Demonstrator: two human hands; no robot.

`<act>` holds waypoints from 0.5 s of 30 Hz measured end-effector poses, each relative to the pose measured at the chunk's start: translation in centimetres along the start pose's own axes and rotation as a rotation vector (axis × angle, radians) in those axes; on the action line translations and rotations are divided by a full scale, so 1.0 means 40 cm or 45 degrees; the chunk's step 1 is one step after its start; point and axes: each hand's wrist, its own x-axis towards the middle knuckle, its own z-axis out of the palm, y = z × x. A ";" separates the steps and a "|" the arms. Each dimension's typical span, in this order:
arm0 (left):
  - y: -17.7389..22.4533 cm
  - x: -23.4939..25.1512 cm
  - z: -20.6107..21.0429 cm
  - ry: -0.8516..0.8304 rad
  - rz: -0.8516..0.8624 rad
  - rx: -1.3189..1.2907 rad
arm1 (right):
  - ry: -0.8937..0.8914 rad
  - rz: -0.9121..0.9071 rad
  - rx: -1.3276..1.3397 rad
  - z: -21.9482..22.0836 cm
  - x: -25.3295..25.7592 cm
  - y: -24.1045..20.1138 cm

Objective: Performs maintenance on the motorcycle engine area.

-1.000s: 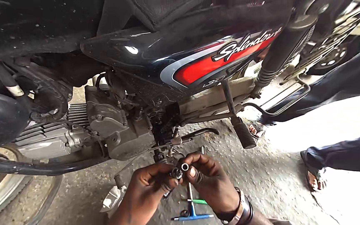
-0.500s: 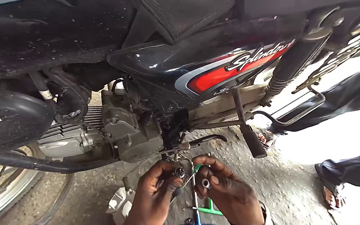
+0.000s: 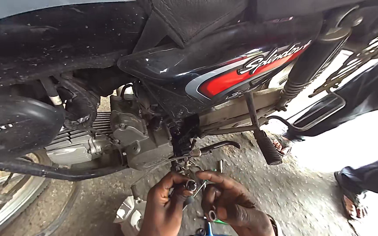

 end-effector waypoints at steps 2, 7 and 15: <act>-0.002 -0.001 0.001 0.002 0.007 -0.008 | -0.024 0.002 -0.007 0.002 0.001 0.002; -0.004 -0.002 0.000 0.014 0.011 -0.050 | -0.062 0.011 -0.015 0.003 0.000 0.008; 0.001 -0.002 0.000 0.011 -0.007 -0.069 | -0.082 0.028 -0.006 0.010 -0.001 0.008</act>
